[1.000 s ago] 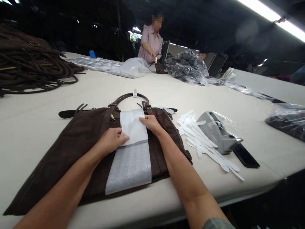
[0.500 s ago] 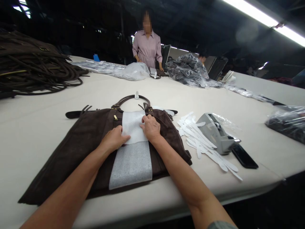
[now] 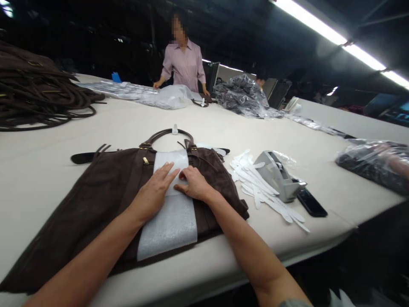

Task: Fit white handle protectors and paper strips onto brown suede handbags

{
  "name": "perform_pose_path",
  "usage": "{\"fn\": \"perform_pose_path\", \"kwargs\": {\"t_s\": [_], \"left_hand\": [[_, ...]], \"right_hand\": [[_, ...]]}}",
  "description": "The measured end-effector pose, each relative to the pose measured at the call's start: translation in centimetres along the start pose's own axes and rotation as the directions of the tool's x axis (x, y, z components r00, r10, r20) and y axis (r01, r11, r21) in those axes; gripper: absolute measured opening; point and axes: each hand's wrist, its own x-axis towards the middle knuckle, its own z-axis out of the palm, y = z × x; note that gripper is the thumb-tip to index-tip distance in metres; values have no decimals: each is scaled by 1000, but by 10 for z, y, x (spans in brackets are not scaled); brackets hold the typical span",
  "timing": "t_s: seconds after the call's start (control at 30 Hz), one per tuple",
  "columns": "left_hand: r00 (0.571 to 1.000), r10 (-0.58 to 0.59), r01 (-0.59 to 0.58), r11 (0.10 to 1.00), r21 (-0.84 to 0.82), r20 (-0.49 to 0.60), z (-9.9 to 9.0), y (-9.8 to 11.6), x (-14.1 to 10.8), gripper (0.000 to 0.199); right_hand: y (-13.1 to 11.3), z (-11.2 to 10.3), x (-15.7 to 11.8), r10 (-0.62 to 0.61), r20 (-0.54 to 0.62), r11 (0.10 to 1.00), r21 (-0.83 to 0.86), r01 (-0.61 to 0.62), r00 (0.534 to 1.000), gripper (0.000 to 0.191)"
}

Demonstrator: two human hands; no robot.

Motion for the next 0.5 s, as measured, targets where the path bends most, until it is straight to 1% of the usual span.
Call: {"fn": "perform_pose_path", "kwargs": {"t_s": [0.03,0.07,0.1,0.2,0.3,0.37,0.4,0.43,0.47,0.5], "left_hand": [[998,14,-12,999,-51,57,7,-4,0,69],[995,9,1,996,-90,104,14,-8,-1,72],[991,8,7,994,-112,130,20,-14,0,73],[991,23,3,982,-190,130,34,-31,4,72],[981,62,-2,951,-309,185,37,-44,6,69],[975,81,1,928,-373,205,35,-48,5,64],[978,72,12,917,-398,195,34,-48,4,61],[983,54,26,907,-420,178,32,-47,3,59],[987,31,42,898,-437,157,30,-44,3,57],[990,7,57,893,-447,142,28,-41,3,57]], "right_hand": [[-2,-2,0,14,17,1000,0,-14,1000,31],[-5,-4,1,28,37,1000,-5,-28,999,31],[-7,-6,2,37,58,999,-15,-36,998,30],[-14,-10,5,60,99,997,-56,-55,993,28],[-22,-14,-3,80,84,994,-86,-73,993,26],[-28,-22,-20,58,95,997,-60,-53,994,22],[-30,-28,-33,26,113,1000,-5,-25,993,19],[-32,-35,-47,-16,117,996,91,6,993,18],[-32,-45,-63,-55,99,975,218,33,994,18],[-30,-56,-80,-76,54,932,360,52,996,18]]}}
